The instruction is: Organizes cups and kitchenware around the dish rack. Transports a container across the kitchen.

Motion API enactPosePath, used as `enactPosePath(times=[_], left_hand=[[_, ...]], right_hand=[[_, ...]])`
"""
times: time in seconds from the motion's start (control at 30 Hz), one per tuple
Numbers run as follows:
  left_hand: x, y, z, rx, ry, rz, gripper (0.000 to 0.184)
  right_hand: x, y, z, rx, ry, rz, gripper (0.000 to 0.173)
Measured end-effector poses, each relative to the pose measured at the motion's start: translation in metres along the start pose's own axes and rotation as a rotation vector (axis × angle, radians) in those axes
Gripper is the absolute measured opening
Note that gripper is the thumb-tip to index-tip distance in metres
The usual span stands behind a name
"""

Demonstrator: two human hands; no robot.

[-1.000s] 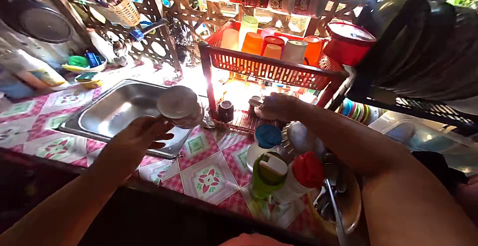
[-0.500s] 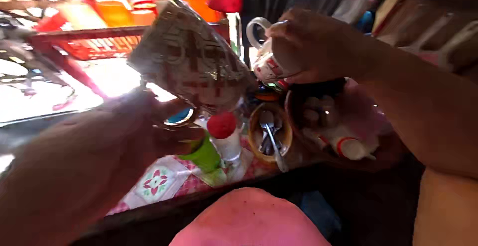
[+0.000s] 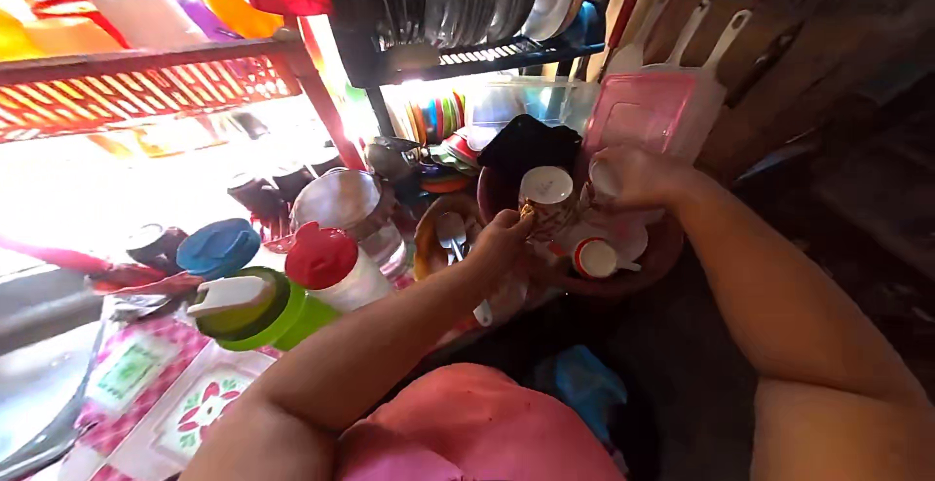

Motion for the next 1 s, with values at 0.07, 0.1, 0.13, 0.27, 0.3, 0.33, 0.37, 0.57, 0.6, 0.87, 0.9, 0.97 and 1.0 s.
enactPosePath(times=[0.07,0.1,0.13,0.27,0.3,0.33,0.37,0.57,0.6,0.87,0.9,0.97,1.0], left_hand=[[-0.017,-0.009,-0.014,0.008,-0.033,0.052,0.042],[-0.022,-0.011,-0.02,0.031,-0.056,0.078,0.042],[-0.026,-0.013,-0.026,0.046,-0.077,0.1,0.042],[-0.033,-0.011,-0.028,-0.053,-0.152,0.145,0.044],[-0.035,-0.012,-0.026,-0.124,-0.17,0.153,0.045],[-0.037,-0.013,-0.024,-0.19,-0.179,0.162,0.045],[-0.04,-0.013,-0.022,-0.247,-0.189,0.171,0.045],[-0.045,-0.013,-0.017,-0.354,-0.203,0.189,0.041],[-0.041,-0.013,-0.015,-0.335,-0.169,0.173,0.044],[0.104,0.04,0.004,-0.079,-0.099,-0.373,0.057],[0.131,0.049,0.009,-0.128,-0.179,-0.447,0.051],[0.18,0.062,0.025,-0.247,-0.275,-0.598,0.04],[0.2,0.063,0.036,-0.292,-0.282,-0.65,0.036]], right_hand=[[0.002,0.011,-0.011,0.012,-0.012,-0.088,0.088],[0.004,0.015,-0.015,0.029,-0.017,-0.139,0.088],[0.006,0.017,-0.019,0.043,-0.033,-0.198,0.087],[0.009,0.028,-0.034,0.065,-0.053,-0.363,0.086],[0.009,0.032,-0.039,0.059,-0.024,-0.388,0.087],[0.009,0.035,-0.044,0.051,-0.01,-0.413,0.088],[0.009,0.038,-0.049,0.044,-0.006,-0.432,0.092],[-0.003,0.058,-0.068,-0.008,-0.031,-0.403,0.105],[-0.005,0.061,-0.068,-0.036,-0.051,-0.385,0.105],[-0.024,-0.083,0.033,-0.037,0.073,-0.084,0.058],[-0.031,-0.115,0.042,-0.039,0.109,0.01,0.055],[-0.049,-0.176,0.053,-0.031,0.202,0.256,0.048],[-0.057,-0.207,0.055,-0.023,0.235,0.366,0.044]])
Point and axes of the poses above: each hand's wrist, its own x-axis away from the middle knuckle, its own z-axis out of the back of the hand, y = z × x, the point moved 7 cm from there along -x, towards the middle knuckle, and after that the axes turned 14 degrees about -x, right-handed, at the moved point
